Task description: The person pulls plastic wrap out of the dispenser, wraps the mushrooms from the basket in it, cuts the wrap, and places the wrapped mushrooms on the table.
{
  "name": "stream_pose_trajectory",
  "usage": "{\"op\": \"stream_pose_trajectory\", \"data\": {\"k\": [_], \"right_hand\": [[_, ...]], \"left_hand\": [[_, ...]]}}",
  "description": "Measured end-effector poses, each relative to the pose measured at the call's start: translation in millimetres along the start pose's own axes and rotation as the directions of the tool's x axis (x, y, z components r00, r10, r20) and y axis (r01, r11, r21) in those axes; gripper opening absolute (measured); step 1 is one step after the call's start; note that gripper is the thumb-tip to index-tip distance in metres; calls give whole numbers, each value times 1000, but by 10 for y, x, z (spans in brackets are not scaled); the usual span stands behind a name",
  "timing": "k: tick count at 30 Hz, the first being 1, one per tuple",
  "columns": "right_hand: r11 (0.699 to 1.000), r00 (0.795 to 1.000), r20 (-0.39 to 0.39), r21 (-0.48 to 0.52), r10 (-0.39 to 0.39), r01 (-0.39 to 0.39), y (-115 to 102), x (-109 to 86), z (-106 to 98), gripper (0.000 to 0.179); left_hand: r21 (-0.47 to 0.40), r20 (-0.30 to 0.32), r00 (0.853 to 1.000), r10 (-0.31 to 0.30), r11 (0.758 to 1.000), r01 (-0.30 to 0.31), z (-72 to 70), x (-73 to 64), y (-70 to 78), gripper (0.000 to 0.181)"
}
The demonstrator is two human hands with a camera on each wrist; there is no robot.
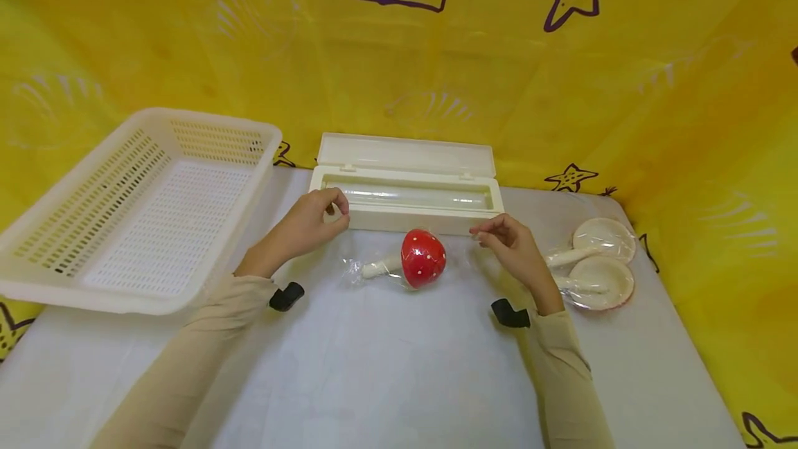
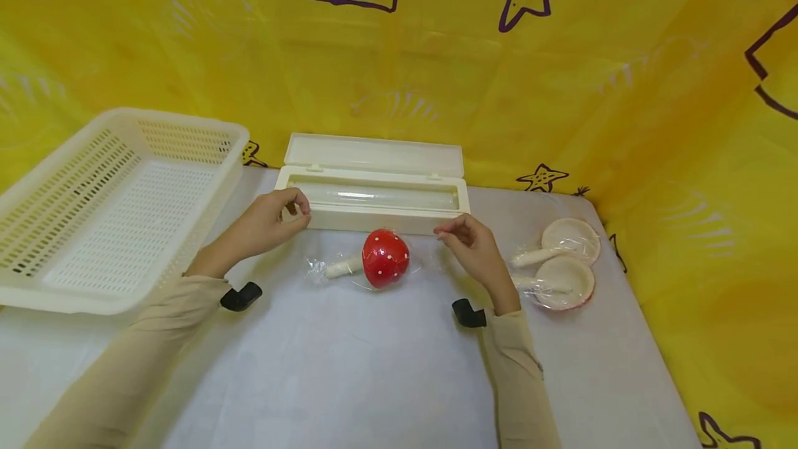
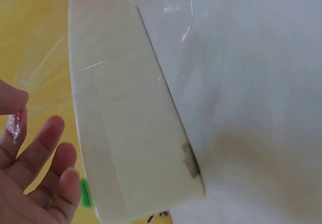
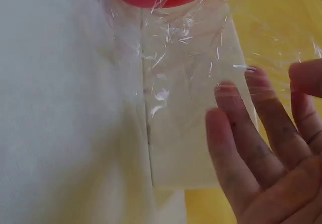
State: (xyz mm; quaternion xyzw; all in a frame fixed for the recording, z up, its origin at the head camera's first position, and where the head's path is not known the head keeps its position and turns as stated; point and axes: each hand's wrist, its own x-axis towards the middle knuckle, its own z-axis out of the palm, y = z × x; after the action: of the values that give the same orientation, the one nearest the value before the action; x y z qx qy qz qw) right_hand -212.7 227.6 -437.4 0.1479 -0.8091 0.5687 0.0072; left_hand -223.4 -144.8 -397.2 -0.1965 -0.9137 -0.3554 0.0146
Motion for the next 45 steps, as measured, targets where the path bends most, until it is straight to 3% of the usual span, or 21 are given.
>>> {"op": "stream_pose_trajectory", "data": {"k": [3,8,11,13,16,19,24,30,34,35,37,41,43,45], "right_hand": [[996,996,85,82,17,-24,4,-22,15,16],[996,985,155,-36,81,-77,-52,-101,85,32],[987,975,184,-114,129,-109,-71,-177,158,28],[980,974,190,-178,123,-89,-81,-217,229,36],[965,978,190,-261,79,-27,-93,-241,345,63],[949,984,180,-313,18,40,-109,-232,444,68],[943,985,169,-321,-31,84,-102,-229,514,60],[981,978,201,-194,60,-20,-81,-253,525,47],[987,965,238,-144,107,-74,-36,-260,521,39],[987,963,245,-142,115,-82,-26,-261,521,38],[985,960,253,-149,121,-85,-19,-261,519,35],[978,961,252,-200,115,-65,-24,-266,504,31],[973,963,248,-225,104,-47,-36,-268,498,28],[971,965,244,-236,101,-41,-50,-273,496,27]], "left_hand": [[-119,23,999,-41,992,44,35,-53,51,6],[-250,35,999,-11,968,19,117,-124,143,6],[-291,40,999,32,957,-19,155,-174,203,5],[-310,44,997,59,950,-43,177,-214,239,5],[-321,60,995,84,945,-61,208,-281,290,7],[-326,89,989,121,942,-86,249,-348,323,10],[-308,198,956,218,939,-151,348,-438,349,11],[-119,348,902,255,967,-227,543,-477,336,10],[-32,398,871,289,953,-301,646,-463,355,11],[-19,400,871,284,953,-302,653,-458,364,12],[13,360,894,267,957,-291,645,-446,381,12],[58,191,975,110,991,-123,572,-391,396,22],[88,155,988,13,996,-27,564,-353,376,34],[124,185,981,-65,991,43,587,-321,345,48]]}}
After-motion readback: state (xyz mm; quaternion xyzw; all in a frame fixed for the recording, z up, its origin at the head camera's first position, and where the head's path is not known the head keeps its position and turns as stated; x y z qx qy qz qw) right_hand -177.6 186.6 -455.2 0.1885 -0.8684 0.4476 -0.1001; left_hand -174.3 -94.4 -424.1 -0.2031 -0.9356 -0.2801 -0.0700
